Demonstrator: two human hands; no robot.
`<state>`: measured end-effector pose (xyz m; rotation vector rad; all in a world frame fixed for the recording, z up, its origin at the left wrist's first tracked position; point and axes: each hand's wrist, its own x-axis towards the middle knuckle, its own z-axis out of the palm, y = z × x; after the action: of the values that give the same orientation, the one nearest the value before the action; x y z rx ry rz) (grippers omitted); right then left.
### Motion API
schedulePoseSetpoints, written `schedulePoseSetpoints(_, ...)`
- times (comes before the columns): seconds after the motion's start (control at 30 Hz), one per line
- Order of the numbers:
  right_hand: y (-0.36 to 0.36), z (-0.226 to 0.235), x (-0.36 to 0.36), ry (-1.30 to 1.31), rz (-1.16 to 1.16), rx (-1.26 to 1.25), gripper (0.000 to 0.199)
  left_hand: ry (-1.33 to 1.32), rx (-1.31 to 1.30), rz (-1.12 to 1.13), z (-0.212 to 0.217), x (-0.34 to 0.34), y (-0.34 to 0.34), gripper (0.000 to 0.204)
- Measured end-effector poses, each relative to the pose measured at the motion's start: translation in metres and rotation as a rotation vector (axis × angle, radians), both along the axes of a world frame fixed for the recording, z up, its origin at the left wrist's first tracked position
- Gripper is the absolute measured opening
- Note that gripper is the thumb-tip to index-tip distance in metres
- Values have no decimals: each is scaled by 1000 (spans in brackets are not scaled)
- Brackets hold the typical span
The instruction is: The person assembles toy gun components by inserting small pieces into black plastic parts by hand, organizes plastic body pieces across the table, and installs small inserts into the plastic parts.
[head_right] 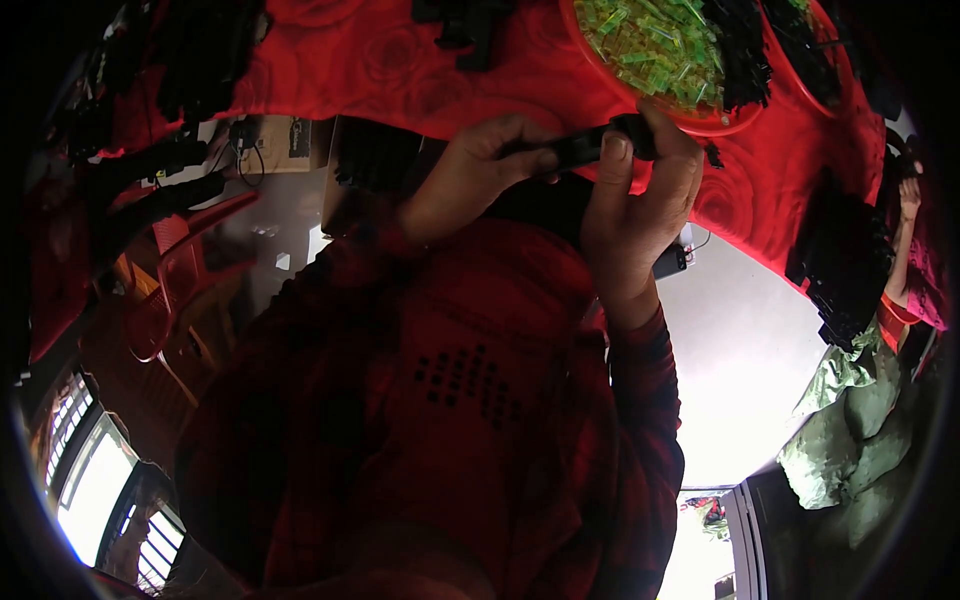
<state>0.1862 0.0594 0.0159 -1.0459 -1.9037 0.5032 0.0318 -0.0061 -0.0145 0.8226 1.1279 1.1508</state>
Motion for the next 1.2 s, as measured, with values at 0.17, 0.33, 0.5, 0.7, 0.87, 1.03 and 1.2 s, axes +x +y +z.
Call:
schedulePoseSetpoints(0.17,-4,0,3,0,55,-20,31,-51,-1,81,-7,4,-6,11)
schedulePoseSetpoints(0.33,-14,1,9,-98,59,119,40,-55,-48,70,2,2,-8,9)
schedulePoseSetpoints(0.5,-28,28,16,-141,100,160,44,-220,-8,130,10,14,-22,11)
schedulePoseSetpoints(0.7,-29,34,13,-175,77,134,38,-266,16,26,1,14,-18,10)
schedulePoseSetpoints(0.87,-10,6,11,-110,-5,-92,31,-79,-188,-100,-6,-3,6,13)
schedulePoseSetpoints(1.03,-8,-12,15,6,-12,-147,28,-28,-200,-146,-5,-7,9,16)
schedulePoseSetpoints(1.2,-5,-18,16,57,-20,-277,25,10,-243,-212,-4,-13,11,18)
